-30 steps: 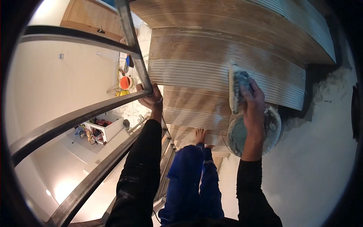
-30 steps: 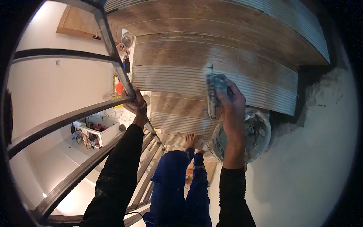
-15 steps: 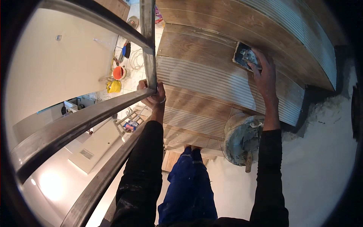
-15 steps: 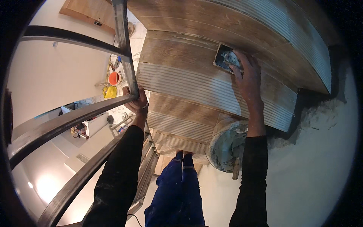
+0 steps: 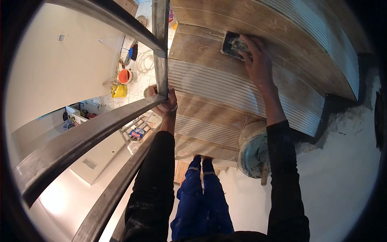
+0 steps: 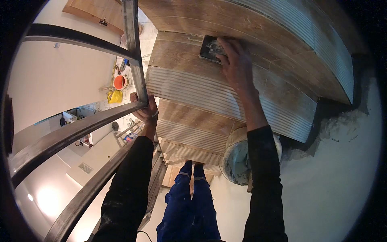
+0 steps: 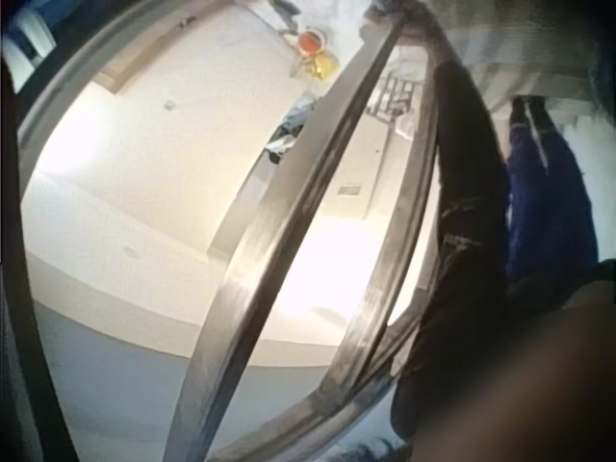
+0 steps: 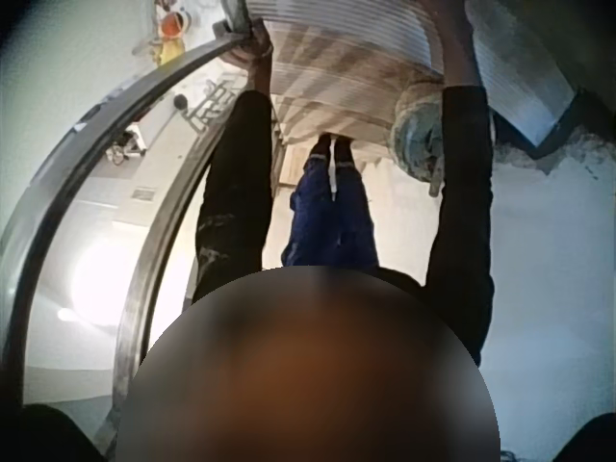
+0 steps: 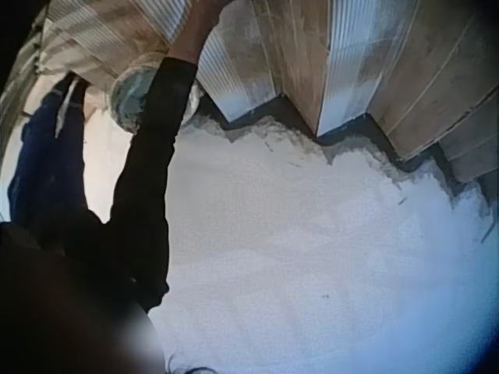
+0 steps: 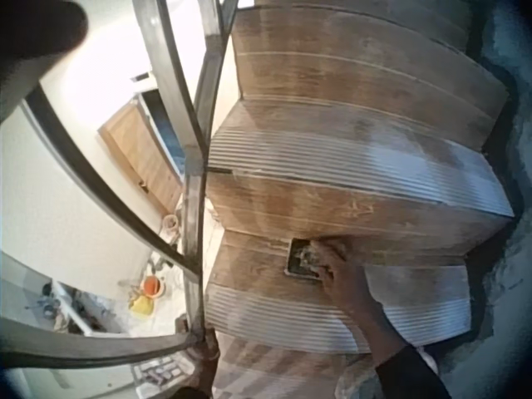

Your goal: The person is applying mortar and smoothing out tiles on a staircase using a trowel and sponge.

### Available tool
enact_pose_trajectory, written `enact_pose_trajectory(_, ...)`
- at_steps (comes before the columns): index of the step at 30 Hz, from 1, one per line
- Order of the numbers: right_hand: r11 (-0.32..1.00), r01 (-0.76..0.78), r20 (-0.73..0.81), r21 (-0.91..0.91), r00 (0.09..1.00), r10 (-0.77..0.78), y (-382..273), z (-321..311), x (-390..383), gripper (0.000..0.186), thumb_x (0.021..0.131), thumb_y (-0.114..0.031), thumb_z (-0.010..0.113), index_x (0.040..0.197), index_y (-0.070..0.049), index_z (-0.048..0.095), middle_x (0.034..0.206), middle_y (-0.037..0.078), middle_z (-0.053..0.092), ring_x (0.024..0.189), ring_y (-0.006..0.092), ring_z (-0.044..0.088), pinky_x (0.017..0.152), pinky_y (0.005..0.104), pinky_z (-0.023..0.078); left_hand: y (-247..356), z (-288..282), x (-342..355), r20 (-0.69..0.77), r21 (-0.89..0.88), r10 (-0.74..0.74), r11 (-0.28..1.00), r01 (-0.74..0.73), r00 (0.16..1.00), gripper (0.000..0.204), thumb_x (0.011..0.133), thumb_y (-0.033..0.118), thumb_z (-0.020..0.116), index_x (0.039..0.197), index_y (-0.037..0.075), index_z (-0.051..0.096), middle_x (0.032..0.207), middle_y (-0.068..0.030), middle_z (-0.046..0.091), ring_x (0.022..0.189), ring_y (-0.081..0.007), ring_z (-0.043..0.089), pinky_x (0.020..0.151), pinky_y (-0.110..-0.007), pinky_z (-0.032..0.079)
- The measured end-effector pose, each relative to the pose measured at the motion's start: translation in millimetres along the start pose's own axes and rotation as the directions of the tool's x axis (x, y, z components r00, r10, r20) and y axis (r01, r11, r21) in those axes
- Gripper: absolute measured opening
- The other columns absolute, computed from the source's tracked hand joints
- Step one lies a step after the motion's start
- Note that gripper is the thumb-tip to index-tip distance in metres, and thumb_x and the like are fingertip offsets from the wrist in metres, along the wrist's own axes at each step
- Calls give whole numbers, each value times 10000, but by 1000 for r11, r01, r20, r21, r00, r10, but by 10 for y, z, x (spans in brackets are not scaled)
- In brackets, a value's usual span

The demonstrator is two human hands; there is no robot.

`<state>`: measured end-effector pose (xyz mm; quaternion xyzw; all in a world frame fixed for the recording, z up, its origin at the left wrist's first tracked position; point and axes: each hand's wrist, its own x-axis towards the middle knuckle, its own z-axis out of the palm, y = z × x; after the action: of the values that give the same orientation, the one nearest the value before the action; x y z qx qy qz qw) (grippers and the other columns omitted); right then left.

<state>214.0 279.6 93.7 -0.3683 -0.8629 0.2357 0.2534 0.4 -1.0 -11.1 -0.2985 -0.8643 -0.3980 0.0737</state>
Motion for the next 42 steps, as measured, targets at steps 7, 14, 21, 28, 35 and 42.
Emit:
enact_pose_trajectory(7,994,111,-55,-6,992,-111,-106,353,230,485,937,-203,786,1405,-126,687,1308,157,691,1204,387,658,1045,506,523,237,-42,37,-16,-5,9,1000,-9,1000,352,858,303,783,903,40,553,776,-139,559,714,-369,569,682,-495,445)
enact_pose_trajectory(14,988,149,-43,-50,988,-151,-345,306,-35,449,924,-149,799,1358,-86,700,1209,161,697,1104,375,671,949,485,555,214,-44,54,-47,-4,22,1000,-23,999,309,873,263,764,864,48,542,751,-118,553,655,-344,580,636,-463,456)
enact_pose_trajectory(21,973,-180,-100,-145,981,166,129,-554,-522,478,971,-192,764,1428,-93,665,1288,193,694,1189,395,642,1016,516,521,112,17,5,-24,-4,-11,1000,11,1000,313,803,238,795,905,50,567,842,-131,588,815,-370,587,750,-508,447)
enact_pose_trajectory(28,929,-342,-133,-144,937,324,-86,-163,-242,472,995,-231,754,1431,-72,663,1276,248,682,1160,439,658,997,528,524,63,-10,-6,-27,-80,-14,997,12,1000,304,805,227,790,882,44,559,841,-133,579,807,-370,584,735,-512,446)
enact_pose_trajectory(35,993,-72,-177,-98,983,54,-367,347,96,441,960,-209,774,1367,-62,691,1250,217,699,1171,418,663,1012,513,521,298,-36,58,-71,-88,-48,995,42,996,289,846,213,770,834,39,540,803,-122,557,692,-352,582,644,-489,440)
enact_pose_trajectory(42,993,100,-118,-68,987,-108,-649,693,263,488,900,-139,811,1368,-84,683,1252,171,696,1195,360,644,1016,503,521,272,-12,26,-52,36,46,998,-44,998,273,846,180,754,852,41,519,801,-127,533,654,-356,537,616,-481,419)
